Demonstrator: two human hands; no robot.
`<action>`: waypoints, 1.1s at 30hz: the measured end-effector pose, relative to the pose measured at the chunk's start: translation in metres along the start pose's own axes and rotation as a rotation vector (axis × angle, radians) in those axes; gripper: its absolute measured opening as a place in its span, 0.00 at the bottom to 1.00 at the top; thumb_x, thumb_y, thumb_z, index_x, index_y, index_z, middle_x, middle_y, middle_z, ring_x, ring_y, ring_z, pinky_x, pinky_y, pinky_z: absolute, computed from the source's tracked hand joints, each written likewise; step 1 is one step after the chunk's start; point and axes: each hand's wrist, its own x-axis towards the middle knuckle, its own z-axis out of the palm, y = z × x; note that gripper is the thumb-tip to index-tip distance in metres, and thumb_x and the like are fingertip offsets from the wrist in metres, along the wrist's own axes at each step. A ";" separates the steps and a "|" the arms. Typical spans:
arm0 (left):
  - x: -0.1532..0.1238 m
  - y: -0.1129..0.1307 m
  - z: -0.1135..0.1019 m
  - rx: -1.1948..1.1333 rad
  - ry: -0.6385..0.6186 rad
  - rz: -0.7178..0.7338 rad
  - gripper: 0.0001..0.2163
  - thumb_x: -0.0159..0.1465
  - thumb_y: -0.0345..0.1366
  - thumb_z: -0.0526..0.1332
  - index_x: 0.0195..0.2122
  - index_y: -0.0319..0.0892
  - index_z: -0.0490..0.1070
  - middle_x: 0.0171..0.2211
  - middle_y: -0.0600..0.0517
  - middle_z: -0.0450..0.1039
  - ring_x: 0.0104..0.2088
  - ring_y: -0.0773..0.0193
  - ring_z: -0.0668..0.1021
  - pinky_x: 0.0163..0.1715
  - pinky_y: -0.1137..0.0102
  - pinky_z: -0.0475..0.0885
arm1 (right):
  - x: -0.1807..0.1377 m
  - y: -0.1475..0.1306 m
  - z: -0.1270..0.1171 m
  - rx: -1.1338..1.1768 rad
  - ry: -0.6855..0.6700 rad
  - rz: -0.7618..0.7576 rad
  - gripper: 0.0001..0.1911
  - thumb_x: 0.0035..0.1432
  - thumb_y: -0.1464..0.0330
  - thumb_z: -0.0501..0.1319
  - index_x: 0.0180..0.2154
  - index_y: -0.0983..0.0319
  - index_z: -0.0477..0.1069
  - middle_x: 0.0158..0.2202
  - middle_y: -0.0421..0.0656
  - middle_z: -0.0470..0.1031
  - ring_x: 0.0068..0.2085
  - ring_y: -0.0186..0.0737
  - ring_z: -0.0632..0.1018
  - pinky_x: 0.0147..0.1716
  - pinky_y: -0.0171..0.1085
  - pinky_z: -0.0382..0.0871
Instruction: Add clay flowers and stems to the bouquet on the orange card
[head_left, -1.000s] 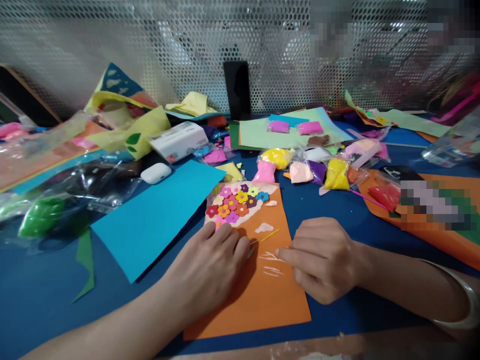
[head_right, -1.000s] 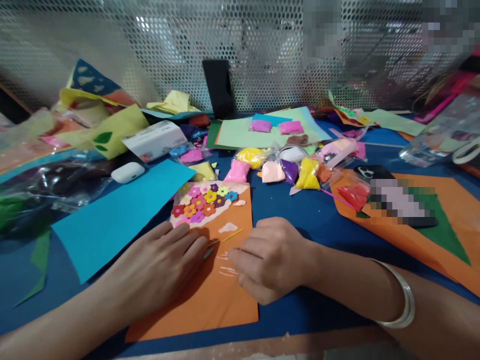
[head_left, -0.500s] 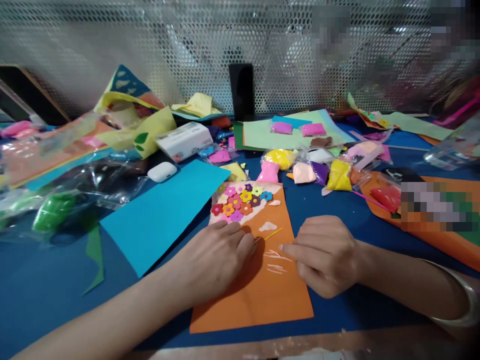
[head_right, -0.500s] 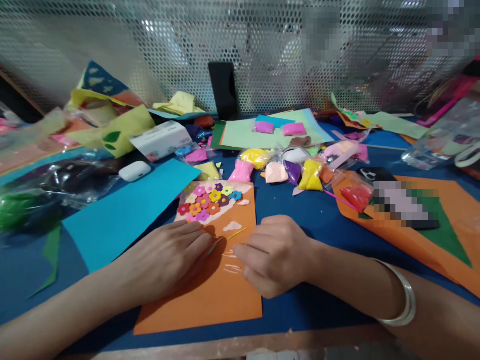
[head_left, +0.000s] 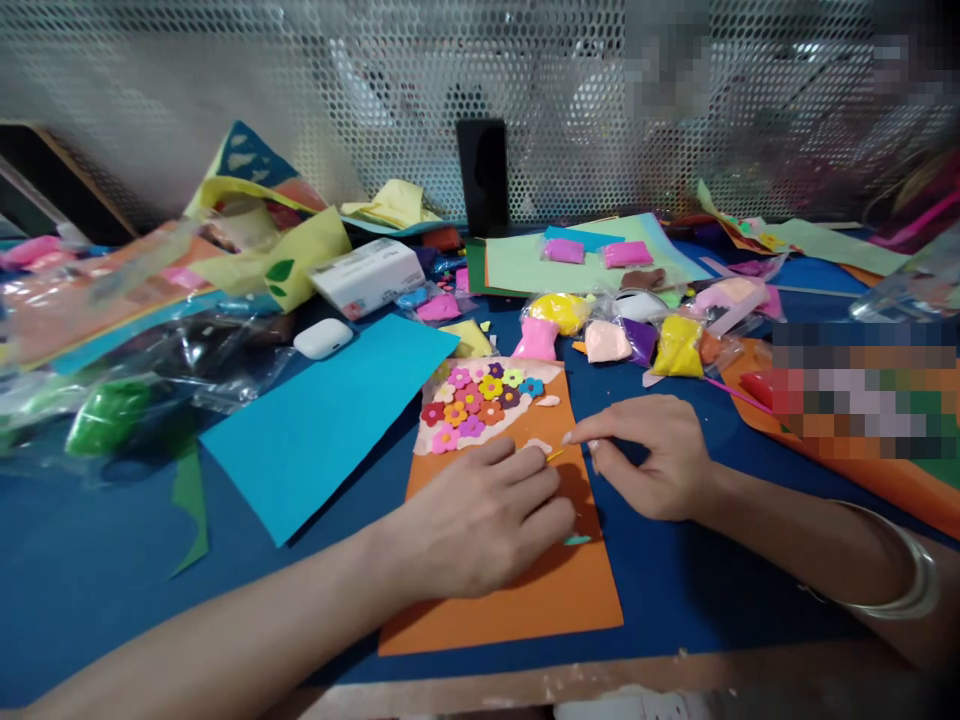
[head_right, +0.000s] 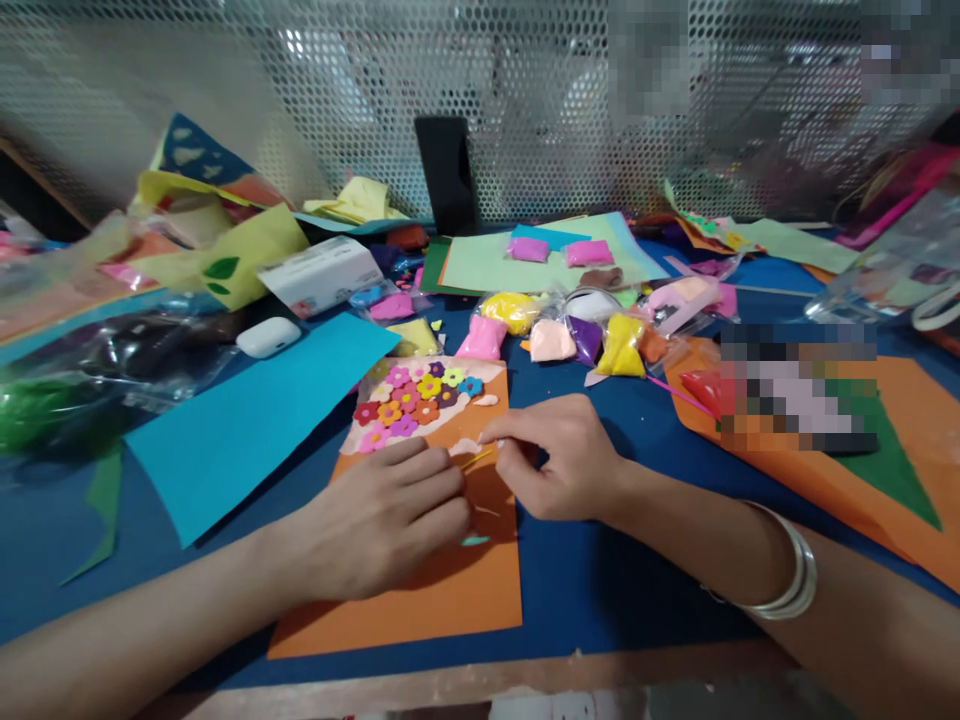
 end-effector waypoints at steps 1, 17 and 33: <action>-0.001 -0.002 -0.001 -0.013 0.016 -0.034 0.16 0.71 0.31 0.47 0.26 0.42 0.65 0.23 0.53 0.69 0.25 0.64 0.66 0.27 0.68 0.62 | 0.000 0.000 0.000 0.002 -0.006 -0.005 0.12 0.56 0.77 0.53 0.29 0.62 0.74 0.17 0.35 0.71 0.17 0.28 0.69 0.20 0.28 0.61; -0.023 -0.024 -0.034 -0.171 -0.250 -0.372 0.09 0.61 0.35 0.60 0.42 0.42 0.74 0.30 0.51 0.74 0.31 0.63 0.74 0.30 0.69 0.68 | -0.009 0.002 0.005 0.059 -0.118 -0.092 0.12 0.51 0.78 0.53 0.29 0.62 0.73 0.18 0.37 0.73 0.17 0.30 0.68 0.20 0.31 0.60; -0.024 -0.012 -0.034 -0.121 -0.280 -0.404 0.04 0.59 0.34 0.58 0.34 0.42 0.72 0.29 0.52 0.74 0.27 0.62 0.74 0.29 0.66 0.64 | -0.009 0.001 0.005 -0.139 -0.164 0.032 0.13 0.54 0.76 0.53 0.25 0.64 0.75 0.13 0.35 0.65 0.16 0.29 0.65 0.20 0.33 0.52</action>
